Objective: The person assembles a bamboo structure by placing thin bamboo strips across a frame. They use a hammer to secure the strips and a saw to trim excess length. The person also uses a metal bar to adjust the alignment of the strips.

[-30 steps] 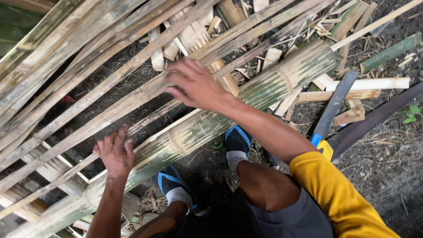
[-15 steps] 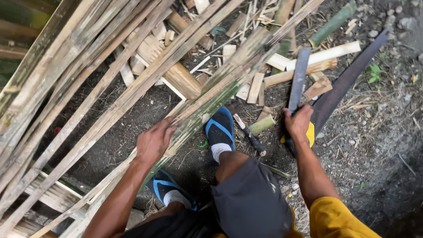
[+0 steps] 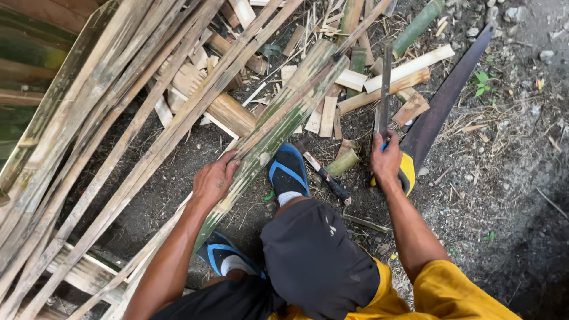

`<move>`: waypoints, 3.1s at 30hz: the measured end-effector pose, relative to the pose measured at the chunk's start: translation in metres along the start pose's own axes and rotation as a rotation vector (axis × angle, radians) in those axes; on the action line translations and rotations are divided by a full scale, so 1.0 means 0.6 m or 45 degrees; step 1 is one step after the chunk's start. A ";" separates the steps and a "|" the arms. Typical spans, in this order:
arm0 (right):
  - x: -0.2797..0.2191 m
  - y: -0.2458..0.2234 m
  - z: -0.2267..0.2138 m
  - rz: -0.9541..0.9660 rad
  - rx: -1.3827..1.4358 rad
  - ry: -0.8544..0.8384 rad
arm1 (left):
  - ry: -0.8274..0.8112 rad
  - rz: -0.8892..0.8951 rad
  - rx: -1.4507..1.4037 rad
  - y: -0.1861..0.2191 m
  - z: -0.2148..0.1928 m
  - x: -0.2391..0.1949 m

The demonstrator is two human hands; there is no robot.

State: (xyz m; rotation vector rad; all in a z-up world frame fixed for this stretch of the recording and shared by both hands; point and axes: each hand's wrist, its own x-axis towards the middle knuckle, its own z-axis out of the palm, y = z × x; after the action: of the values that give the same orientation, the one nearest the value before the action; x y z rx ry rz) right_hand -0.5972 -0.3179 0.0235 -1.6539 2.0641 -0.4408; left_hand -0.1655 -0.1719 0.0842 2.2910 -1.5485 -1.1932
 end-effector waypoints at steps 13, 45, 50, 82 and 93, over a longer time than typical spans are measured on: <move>0.088 -0.107 0.003 -0.489 -0.629 -0.688 | -0.043 0.018 0.047 -0.036 0.035 0.022; 0.067 -0.120 -0.016 -0.664 -0.886 -0.952 | 0.009 -0.044 0.181 -0.069 0.022 0.002; 0.296 -0.028 -0.043 0.123 0.119 0.028 | 0.116 0.047 0.157 -0.074 0.026 -0.018; -0.025 -0.530 0.350 -1.880 -0.164 -0.702 | 0.768 0.014 0.399 -0.404 0.014 -0.171; -0.054 -0.509 0.354 -2.035 -0.198 -0.605 | 0.864 -0.154 0.467 -0.439 -0.019 -0.128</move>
State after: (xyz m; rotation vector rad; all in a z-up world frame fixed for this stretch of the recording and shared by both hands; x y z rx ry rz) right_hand -0.2257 -0.3485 0.0060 -2.8151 0.1114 -0.2593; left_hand 0.0214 0.0110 0.0001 2.6305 -1.4408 -0.0803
